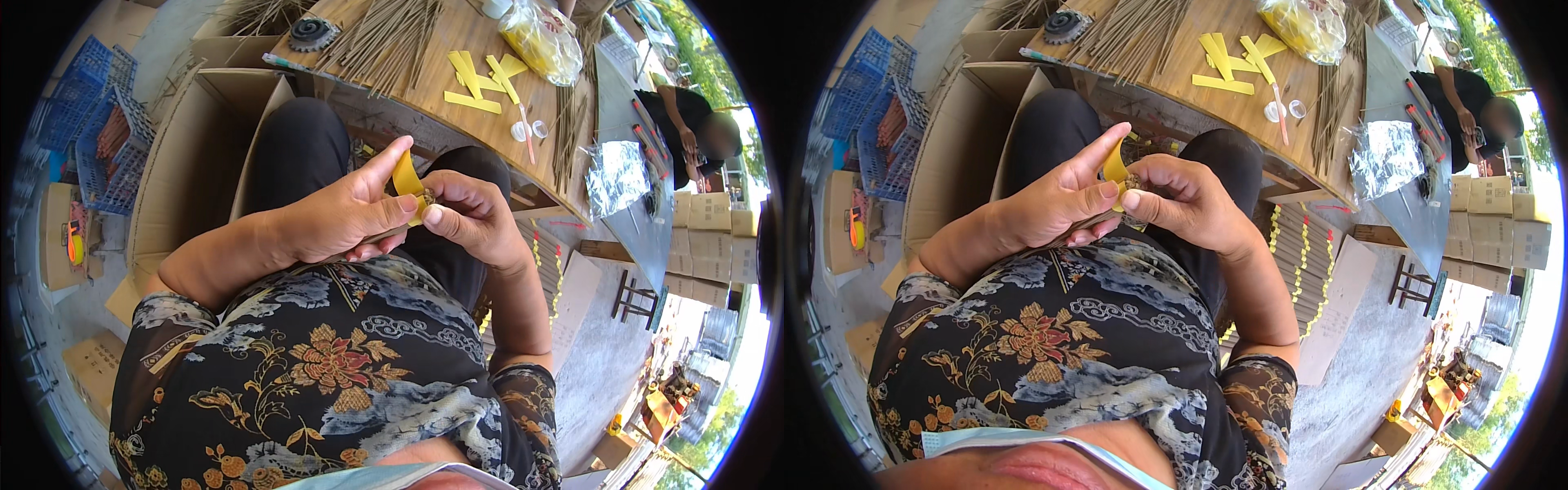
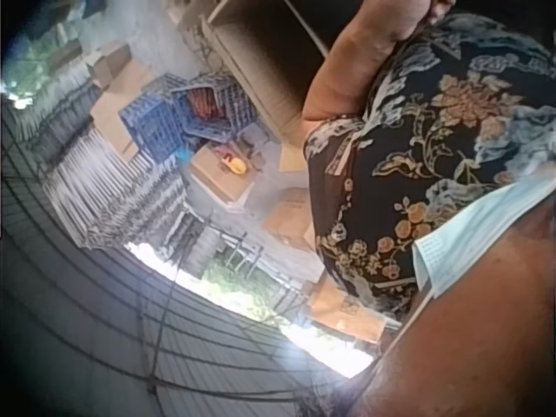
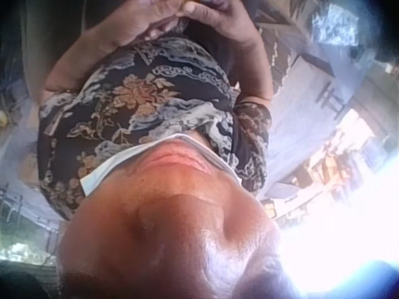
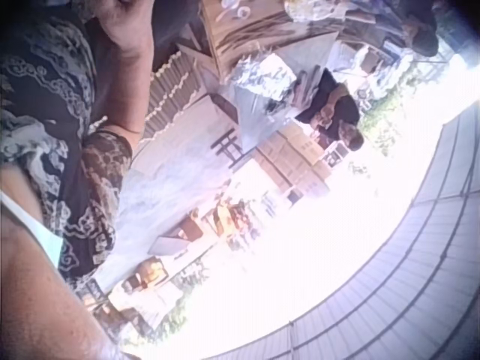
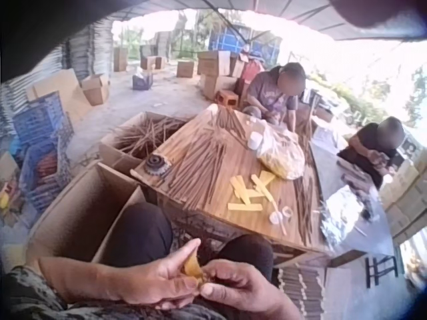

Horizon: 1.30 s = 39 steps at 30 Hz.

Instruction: The person gathers thin wooden sticks into bundles, wraps the ends with yellow tape, and applies glue with a small stick to secure the tape. The person repeats this process for multiple bundles and places the finished bundles on the table.

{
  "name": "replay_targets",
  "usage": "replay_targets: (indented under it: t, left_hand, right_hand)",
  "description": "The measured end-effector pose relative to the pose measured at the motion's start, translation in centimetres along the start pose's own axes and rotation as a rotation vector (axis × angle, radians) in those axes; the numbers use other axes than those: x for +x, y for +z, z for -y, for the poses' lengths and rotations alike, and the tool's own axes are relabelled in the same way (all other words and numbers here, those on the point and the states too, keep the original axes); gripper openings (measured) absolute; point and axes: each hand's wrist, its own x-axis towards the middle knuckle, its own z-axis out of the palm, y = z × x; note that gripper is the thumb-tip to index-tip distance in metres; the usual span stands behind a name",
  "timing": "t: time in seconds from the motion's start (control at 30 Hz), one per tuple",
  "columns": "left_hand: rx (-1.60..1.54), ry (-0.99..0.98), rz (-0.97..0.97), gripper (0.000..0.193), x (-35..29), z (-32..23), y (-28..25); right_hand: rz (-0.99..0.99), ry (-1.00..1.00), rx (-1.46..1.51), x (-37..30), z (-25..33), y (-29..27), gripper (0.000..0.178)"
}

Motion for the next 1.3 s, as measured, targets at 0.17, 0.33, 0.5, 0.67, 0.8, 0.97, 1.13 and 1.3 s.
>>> replay_targets:
  t: [0.17,0.33,0.5,0.67,0.8,0.97,1.13,1.3]
  left_hand:
    - [0.050,0.062,0.017,0.079,-0.1,0.0,0.4]
    - [0.062,0.117,-0.070,0.076,-0.2,-0.5,0.5]
    - [0.127,0.161,-0.119,0.071,-0.3,-0.5,0.1]
    - [0.162,0.140,-0.138,0.067,-0.2,-0.6,-0.1]
    - [0.158,0.127,-0.135,0.064,-0.1,-0.9,0.0]
    - [0.174,0.158,-0.179,0.062,0.1,-0.6,0.2]
    - [0.215,0.159,-0.191,0.060,0.0,-0.8,0.6]
    - [0.368,0.228,-0.326,0.058,0.3,-0.3,0.8]
  right_hand:
    - [0.027,-0.043,-0.070,0.1,0.3,-0.1,0.028]
    - [-0.251,-0.251,-0.343,1.1,0.1,0.4,0.046]
    - [-0.445,-0.434,-0.735,1.1,0.1,1.3,0.035]
    - [-0.489,-0.335,-0.567,0.3,-0.6,2.3,0.020]
    - [-0.545,-0.434,-0.650,0.3,-0.6,2.8,0.017]
    - [-0.578,-0.417,-0.583,0.2,-0.9,3.3,0.017]
    - [-0.592,-0.409,-0.545,0.2,-1.2,3.3,0.018]
    - [-0.808,-0.394,-0.819,1.0,-0.5,3.3,0.018]
